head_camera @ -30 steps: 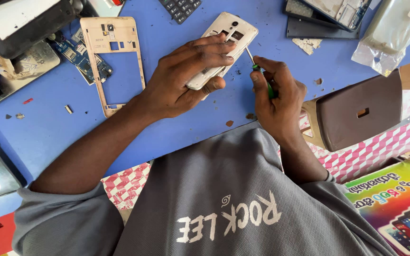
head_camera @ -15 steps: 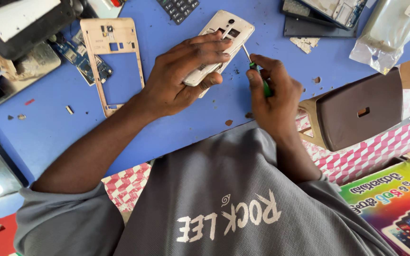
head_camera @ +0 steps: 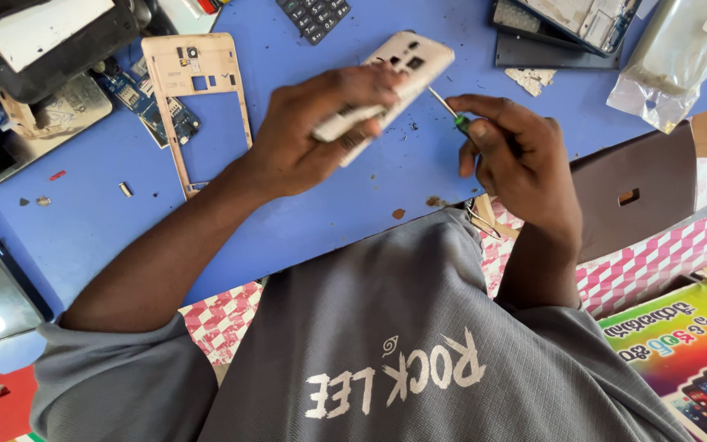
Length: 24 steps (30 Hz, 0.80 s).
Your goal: The person uses a green screwdriver to pry open the back cover of a white mobile phone, then removes the battery and places the components on the table. The workspace is cluttered with disassembled phone parts and tools.
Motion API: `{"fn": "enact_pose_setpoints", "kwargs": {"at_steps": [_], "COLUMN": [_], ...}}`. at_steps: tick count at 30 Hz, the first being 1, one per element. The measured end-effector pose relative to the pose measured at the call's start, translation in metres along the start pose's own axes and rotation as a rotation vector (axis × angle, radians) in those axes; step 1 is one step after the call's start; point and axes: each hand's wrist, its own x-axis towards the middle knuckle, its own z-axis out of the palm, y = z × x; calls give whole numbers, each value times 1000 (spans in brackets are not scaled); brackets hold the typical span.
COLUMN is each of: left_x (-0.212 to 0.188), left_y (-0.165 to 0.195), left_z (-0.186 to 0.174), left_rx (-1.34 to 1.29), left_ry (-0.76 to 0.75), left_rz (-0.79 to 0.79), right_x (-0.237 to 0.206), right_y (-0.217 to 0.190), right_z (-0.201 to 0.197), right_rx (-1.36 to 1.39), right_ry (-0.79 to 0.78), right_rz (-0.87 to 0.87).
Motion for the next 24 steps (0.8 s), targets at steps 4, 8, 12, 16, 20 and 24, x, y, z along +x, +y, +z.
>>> {"fn": "enact_pose_setpoints", "kwargs": {"at_steps": [4, 8, 12, 16, 20, 24], "left_x": [2, 2, 4, 4, 4, 3], "left_y": [-3, -5, -7, -8, -7, -5], "left_z": [-10, -8, -8, -11, -13, -12], "left_rx": [-156, -215, -242, -187, -202, -159], "left_ry": [35, 1, 11, 8, 6, -9], "left_rz": [-26, -4, -25, -6, -18, -7], "right_x": [-1, 2, 5, 9, 15, 18], "right_y": [3, 11, 11, 2, -12, -25], "right_z": [-10, -7, -12, -17, -15, -11], "right_rx": [142, -108, -296, -453, -511, -592], "right_ry": [-36, 133, 170, 185, 152, 140], "right_rz": [16, -210, -302, -294, -306, -398]}}
